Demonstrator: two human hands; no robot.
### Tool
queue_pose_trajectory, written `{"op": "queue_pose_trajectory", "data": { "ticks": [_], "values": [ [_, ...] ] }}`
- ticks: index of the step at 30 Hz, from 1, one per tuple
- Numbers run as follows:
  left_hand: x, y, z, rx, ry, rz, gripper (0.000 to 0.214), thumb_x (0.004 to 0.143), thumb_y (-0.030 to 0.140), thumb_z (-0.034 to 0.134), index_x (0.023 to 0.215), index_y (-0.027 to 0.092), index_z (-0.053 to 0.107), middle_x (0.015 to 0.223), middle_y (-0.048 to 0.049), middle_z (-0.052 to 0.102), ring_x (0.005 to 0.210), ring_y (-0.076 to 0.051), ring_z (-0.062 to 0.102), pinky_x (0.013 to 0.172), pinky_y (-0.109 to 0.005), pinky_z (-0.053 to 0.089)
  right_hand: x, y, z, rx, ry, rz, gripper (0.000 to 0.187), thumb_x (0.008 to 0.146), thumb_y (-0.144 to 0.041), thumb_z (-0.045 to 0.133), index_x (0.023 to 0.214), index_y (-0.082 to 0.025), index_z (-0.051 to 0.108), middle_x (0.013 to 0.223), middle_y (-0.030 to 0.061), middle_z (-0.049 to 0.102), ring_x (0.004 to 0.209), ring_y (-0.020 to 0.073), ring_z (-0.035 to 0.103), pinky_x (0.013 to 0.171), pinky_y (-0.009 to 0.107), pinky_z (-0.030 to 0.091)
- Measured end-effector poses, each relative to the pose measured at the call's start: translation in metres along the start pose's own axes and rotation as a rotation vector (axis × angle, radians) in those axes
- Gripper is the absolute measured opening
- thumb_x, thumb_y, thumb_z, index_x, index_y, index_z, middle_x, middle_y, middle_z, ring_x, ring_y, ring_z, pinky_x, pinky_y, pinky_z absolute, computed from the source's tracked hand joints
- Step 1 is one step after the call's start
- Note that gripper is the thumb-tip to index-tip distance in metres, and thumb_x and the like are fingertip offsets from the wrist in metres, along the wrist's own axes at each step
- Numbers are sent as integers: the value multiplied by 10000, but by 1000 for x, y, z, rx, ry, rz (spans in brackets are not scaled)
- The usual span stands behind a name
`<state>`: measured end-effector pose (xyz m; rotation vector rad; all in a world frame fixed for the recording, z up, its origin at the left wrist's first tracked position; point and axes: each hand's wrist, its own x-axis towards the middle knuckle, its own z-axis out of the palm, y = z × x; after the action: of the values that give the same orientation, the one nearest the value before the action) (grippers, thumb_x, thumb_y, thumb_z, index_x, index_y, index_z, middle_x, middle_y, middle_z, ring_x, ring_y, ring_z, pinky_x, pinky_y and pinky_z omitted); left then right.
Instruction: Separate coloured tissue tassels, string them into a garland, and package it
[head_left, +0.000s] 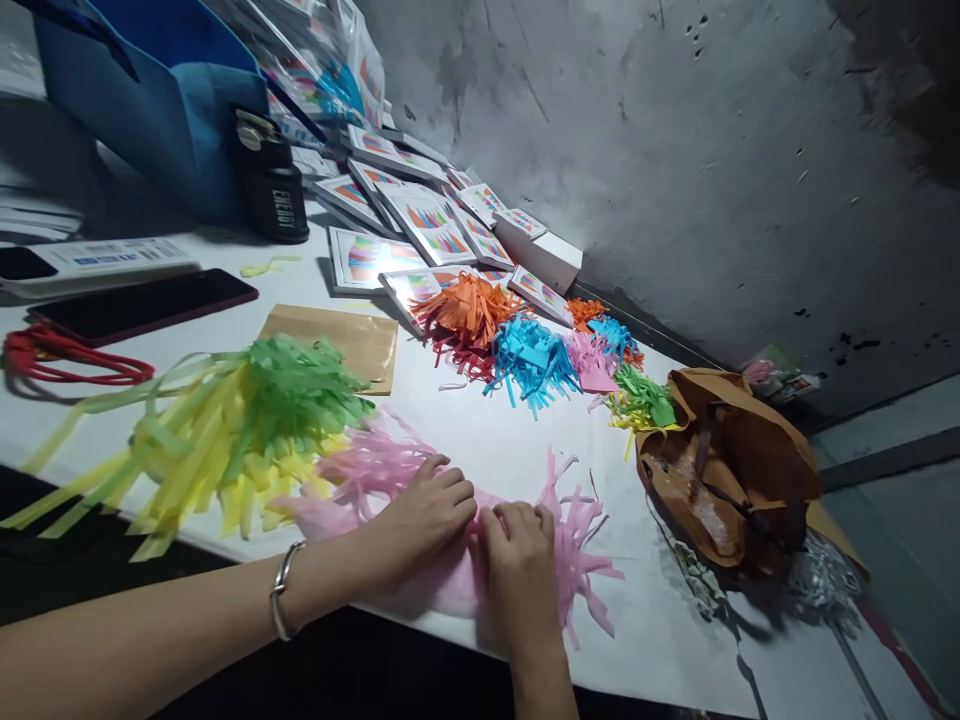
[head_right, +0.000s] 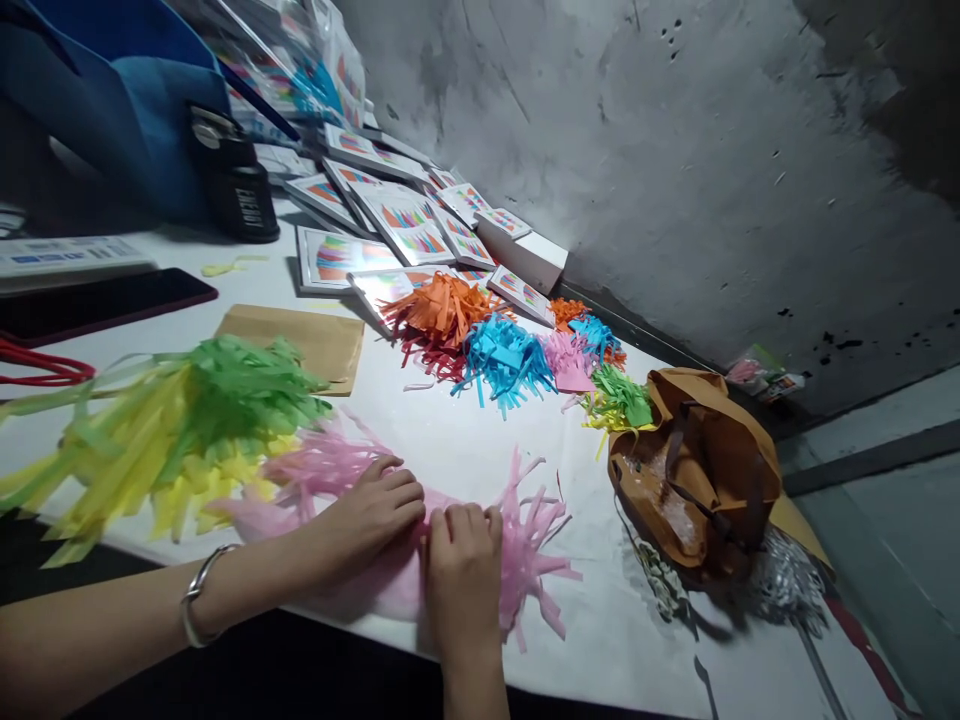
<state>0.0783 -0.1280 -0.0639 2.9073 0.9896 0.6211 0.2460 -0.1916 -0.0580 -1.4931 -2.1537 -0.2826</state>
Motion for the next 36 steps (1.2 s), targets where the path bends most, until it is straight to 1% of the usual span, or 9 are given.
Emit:
{"op": "queue_pose_trajectory", "data": {
  "ticks": [3, 8, 12, 16, 21, 26, 31, 34, 36],
  "values": [
    [-4, 0, -1, -67, 43, 38, 107, 869, 126, 687, 805, 186, 627, 837, -16, 666, 850, -225, 553, 1016, -498, 292, -9, -6, 9, 13, 43, -46, 213, 970, -70, 462, 928, -185, 637, 752, 15, 608, 734, 188, 518, 812, 372, 388],
    [-12, -2, -3, -95, -32, 57, 145, 850, 109, 724, 761, 182, 637, 836, -4, 675, 845, -214, 555, 949, -451, 310, -26, -7, 9, 32, 51, -6, 202, 969, -75, 455, 936, -175, 627, 789, 40, 595, 754, 203, 507, 726, 346, 380],
    [-14, -2, -6, -117, -75, -64, 128, 855, 137, 744, 762, 189, 672, 848, -12, 688, 855, -223, 569, 882, -444, 332, -36, 0, 2, 32, 27, 92, 174, 957, -80, 474, 919, -195, 599, 891, 53, 609, 853, 224, 531, 836, 393, 394],
    [-7, 4, -15, -54, -135, -220, 145, 907, 150, 672, 767, 175, 698, 881, -54, 691, 873, -256, 584, 870, -480, 356, -37, 2, 5, -14, -19, 246, 134, 951, -119, 517, 895, -221, 583, 1002, 63, 620, 970, 259, 548, 947, 470, 358],
    [5, 7, -14, 55, -197, -255, 119, 898, 106, 619, 829, 153, 705, 916, -95, 684, 889, -298, 591, 855, -523, 389, -29, -6, 11, -171, 8, 422, 103, 895, -110, 581, 851, -202, 596, 1003, 103, 638, 1007, 323, 556, 989, 563, 314],
    [0, -1, -3, 84, -134, -65, 102, 868, 103, 704, 801, 176, 680, 902, -49, 683, 869, -245, 579, 927, -502, 381, -26, -11, 8, -141, 29, 412, 129, 888, -84, 588, 868, -212, 599, 977, 73, 655, 980, 299, 571, 1018, 556, 298],
    [-6, -7, -2, 77, -77, 75, 155, 830, 155, 777, 721, 204, 677, 813, 3, 664, 886, -221, 564, 1090, -541, 260, -25, -12, 6, -79, 65, 406, 129, 898, -86, 583, 898, -214, 602, 961, 59, 643, 962, 281, 558, 1015, 548, 296],
    [-4, -10, 0, 70, -51, 161, 176, 842, 170, 764, 692, 198, 677, 763, 2, 651, 852, -217, 563, 1075, -535, 273, -21, -15, 7, -13, 87, 274, 147, 916, -138, 599, 1031, -225, 626, 1005, 61, 629, 964, 265, 540, 1010, 533, 293],
    [-2, -13, 2, 24, -31, 150, 192, 852, 153, 738, 680, 195, 663, 753, 0, 648, 835, -213, 562, 1049, -517, 295, -18, -15, 10, 29, 53, 163, 96, 941, -165, 580, 991, -229, 631, 907, 33, 621, 868, 232, 527, 939, 475, 333]
  ]
}}
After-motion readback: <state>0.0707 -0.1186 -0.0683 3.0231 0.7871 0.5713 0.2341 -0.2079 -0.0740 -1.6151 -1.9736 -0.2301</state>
